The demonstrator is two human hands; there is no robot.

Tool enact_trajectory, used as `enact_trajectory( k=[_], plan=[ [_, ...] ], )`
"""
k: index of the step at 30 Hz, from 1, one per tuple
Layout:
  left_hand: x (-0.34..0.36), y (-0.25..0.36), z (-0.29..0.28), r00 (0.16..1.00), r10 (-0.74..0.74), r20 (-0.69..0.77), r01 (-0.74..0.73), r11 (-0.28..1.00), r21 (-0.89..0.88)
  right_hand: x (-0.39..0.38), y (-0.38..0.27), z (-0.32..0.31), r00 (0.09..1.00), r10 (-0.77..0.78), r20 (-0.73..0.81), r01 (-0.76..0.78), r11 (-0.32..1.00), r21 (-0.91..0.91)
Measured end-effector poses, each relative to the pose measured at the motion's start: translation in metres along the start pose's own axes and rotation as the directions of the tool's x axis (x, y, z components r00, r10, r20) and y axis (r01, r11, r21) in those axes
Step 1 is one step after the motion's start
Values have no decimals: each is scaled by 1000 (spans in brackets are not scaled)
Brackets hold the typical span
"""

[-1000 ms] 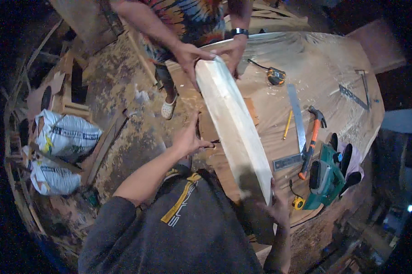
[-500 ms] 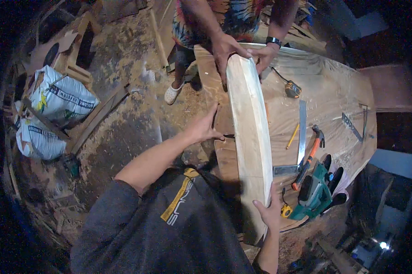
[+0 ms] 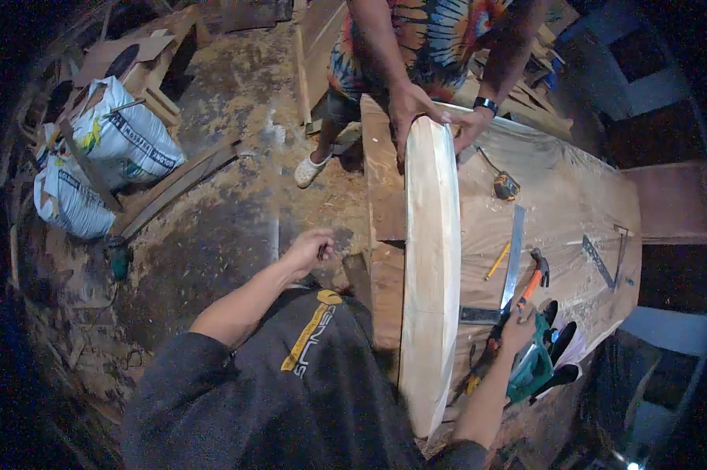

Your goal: The person hammers a wooden block into a larger curved wooden beam and then uses an electric planer to smooth the surface of the beam.

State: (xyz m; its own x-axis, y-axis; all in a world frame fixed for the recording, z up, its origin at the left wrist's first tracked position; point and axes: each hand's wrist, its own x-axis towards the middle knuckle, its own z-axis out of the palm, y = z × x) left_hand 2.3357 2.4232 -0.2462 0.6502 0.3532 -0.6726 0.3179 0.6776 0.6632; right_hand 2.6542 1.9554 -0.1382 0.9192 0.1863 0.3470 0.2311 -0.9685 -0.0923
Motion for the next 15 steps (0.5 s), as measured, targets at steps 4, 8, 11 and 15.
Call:
enact_trajectory(
  k=[4, 8, 11, 15],
  plan=[
    [-48, 22, 22, 999, -35, 19, 39, 950, -311, 21, 38, 42, 978, 52, 202, -57, 998, 23],
    [-48, 22, 30, 999, 25, 30, -9, 896, -444, 35, 76, 68, 980, 66, 187, -70, 997, 15],
    [-37, 23, 39, 994, 51, 96, -2, 892, -452, 50, 90, 52, 936, 127, 327, -159, 985, 73],
    [-41, 31, 37, 992, 88, 92, -43, 911, -411, 89, 17, -26, 712, 236, 661, -546, 778, 310]
  ],
)
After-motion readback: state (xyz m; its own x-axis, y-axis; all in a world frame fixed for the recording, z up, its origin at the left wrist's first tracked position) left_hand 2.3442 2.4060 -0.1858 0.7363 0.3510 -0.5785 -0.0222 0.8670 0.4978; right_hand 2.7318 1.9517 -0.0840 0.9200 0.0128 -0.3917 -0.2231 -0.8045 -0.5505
